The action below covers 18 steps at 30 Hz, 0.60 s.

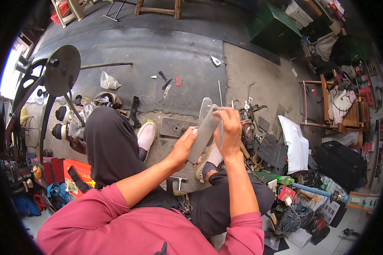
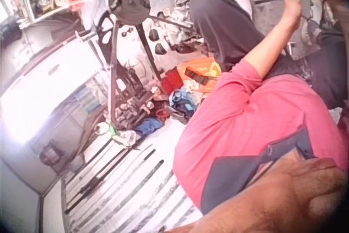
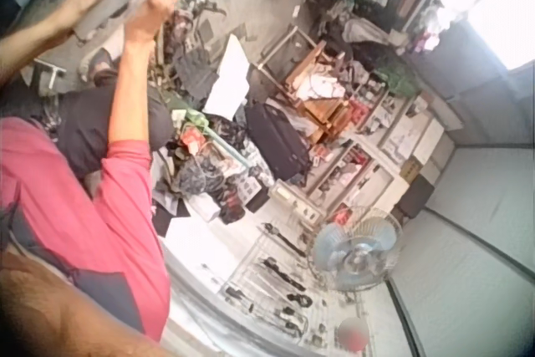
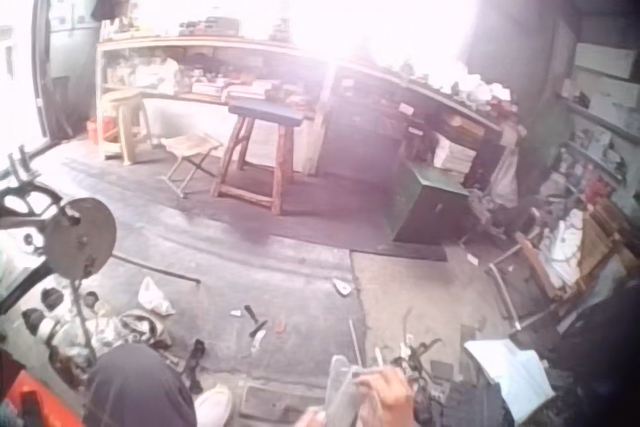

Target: The person measures a metal tool with a caliper, then sharpens it on a grinding stone. They repeatedly measure and sharpen the tool, and briefly handle a phone.

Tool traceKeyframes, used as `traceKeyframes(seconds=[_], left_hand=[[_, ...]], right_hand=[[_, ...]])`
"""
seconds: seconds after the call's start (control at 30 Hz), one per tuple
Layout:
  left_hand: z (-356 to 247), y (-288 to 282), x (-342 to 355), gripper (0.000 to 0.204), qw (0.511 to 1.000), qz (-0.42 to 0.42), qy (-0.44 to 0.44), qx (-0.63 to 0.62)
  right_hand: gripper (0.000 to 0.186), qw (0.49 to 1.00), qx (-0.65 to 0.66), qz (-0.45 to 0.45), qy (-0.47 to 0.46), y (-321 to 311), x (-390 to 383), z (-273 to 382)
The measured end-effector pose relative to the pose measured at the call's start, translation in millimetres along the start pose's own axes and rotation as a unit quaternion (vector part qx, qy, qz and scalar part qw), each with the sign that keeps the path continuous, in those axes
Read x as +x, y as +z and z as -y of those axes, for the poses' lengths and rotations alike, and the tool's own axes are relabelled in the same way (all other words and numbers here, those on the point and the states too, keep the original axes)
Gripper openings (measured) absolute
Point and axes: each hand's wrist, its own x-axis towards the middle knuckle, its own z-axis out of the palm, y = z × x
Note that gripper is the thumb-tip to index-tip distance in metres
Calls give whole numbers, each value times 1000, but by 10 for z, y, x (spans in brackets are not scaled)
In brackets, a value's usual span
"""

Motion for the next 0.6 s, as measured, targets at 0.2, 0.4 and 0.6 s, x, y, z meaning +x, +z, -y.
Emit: traceKeyframes(seconds=[0.2, 0.4, 0.6], left_hand=[[-42, -32, 7, 37, 1000, 9, 5, 5], [-5, 20, 11, 38, 1000, -8, 4, 2], [-22, -27, 27, 38, 1000, 3, 13, 0]], right_hand=[[23, 991, 47, 31, -121, -23, -88, 54], [15, 1000, 6, 0, 6, -21, -7, 2], [28, 991, 55, 36, -114, -44, -89, 50]])
